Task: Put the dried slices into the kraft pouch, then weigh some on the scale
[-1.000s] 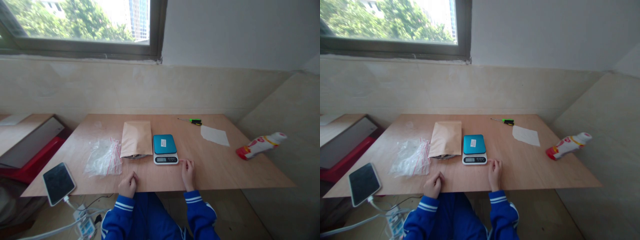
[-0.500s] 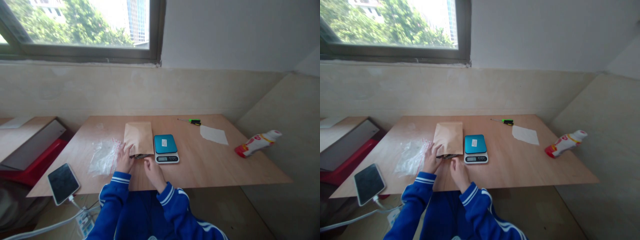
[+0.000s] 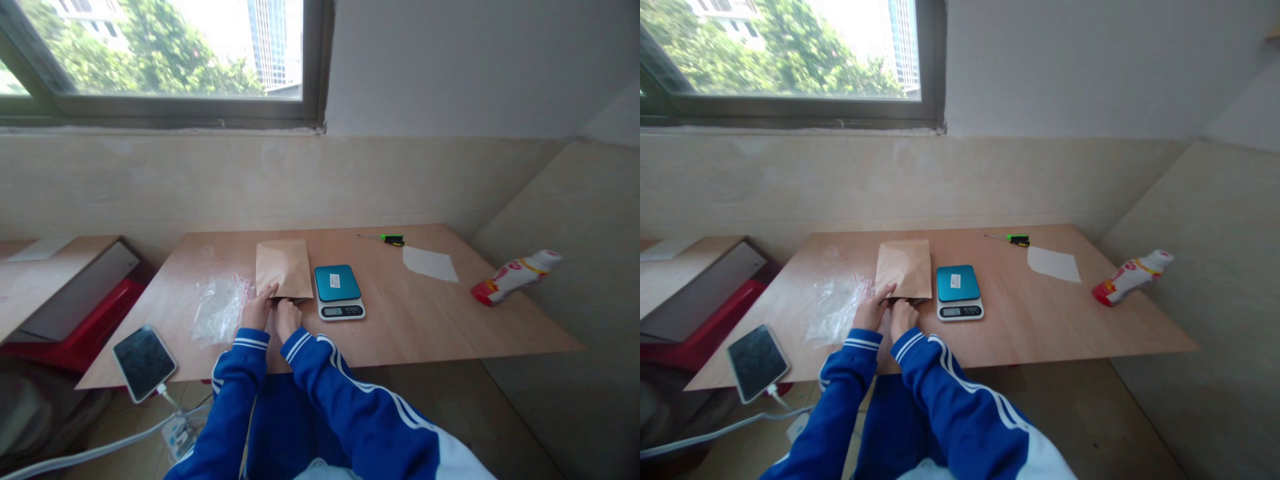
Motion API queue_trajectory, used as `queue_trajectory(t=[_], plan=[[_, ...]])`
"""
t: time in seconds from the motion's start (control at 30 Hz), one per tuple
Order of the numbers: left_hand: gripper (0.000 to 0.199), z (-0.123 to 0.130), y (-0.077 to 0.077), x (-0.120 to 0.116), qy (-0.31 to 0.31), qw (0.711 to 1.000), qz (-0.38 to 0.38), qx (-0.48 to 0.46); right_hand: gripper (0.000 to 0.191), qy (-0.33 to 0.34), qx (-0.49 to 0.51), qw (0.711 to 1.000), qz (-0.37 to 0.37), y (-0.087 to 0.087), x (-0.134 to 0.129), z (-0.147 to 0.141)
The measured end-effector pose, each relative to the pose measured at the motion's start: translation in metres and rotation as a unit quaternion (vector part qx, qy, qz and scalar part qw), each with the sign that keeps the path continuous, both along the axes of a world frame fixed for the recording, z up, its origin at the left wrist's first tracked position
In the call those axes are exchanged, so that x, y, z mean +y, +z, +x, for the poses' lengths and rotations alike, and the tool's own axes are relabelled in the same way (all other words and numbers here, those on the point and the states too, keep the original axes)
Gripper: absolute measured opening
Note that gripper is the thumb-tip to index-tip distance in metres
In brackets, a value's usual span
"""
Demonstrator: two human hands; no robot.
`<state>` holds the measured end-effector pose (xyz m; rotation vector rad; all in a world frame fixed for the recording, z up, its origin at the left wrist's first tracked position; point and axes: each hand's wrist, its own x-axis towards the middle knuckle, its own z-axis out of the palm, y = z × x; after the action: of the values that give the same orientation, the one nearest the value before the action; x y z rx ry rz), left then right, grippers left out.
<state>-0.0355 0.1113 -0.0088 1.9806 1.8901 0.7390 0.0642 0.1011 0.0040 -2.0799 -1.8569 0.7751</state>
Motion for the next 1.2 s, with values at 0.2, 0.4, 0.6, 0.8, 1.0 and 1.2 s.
queue_trajectory(t=[0.2,0.4,0.6,0.8,1.0,1.2], plan=[[0.048,0.0,0.006,0.004,0.029,1.0,0.002,0.007,0.024,-0.002,-0.009,0.999,0.05,0.004,-0.002,0.02],[0.042,0.003,0.014,0.013,0.03,0.999,-0.001,0.014,0.02,-0.028,0.026,0.994,0.102,0.006,-0.019,0.05],[0.041,0.002,0.014,0.017,0.04,0.999,-0.008,0.019,0.028,-0.062,0.087,0.978,0.181,0.007,-0.018,0.118],[0.042,0.004,0.005,0.011,0.056,0.998,-0.012,0.015,0.037,-0.138,0.063,0.955,0.256,0.006,0.015,0.175],[0.045,0.002,0.002,0.007,0.044,0.999,-0.011,-0.002,0.033,-0.132,0.05,0.958,0.251,-0.01,0.029,0.175],[0.044,0.001,0.001,0.008,0.025,1.0,-0.01,-0.013,0.043,-0.097,0.086,0.964,0.232,-0.007,0.003,0.146]])
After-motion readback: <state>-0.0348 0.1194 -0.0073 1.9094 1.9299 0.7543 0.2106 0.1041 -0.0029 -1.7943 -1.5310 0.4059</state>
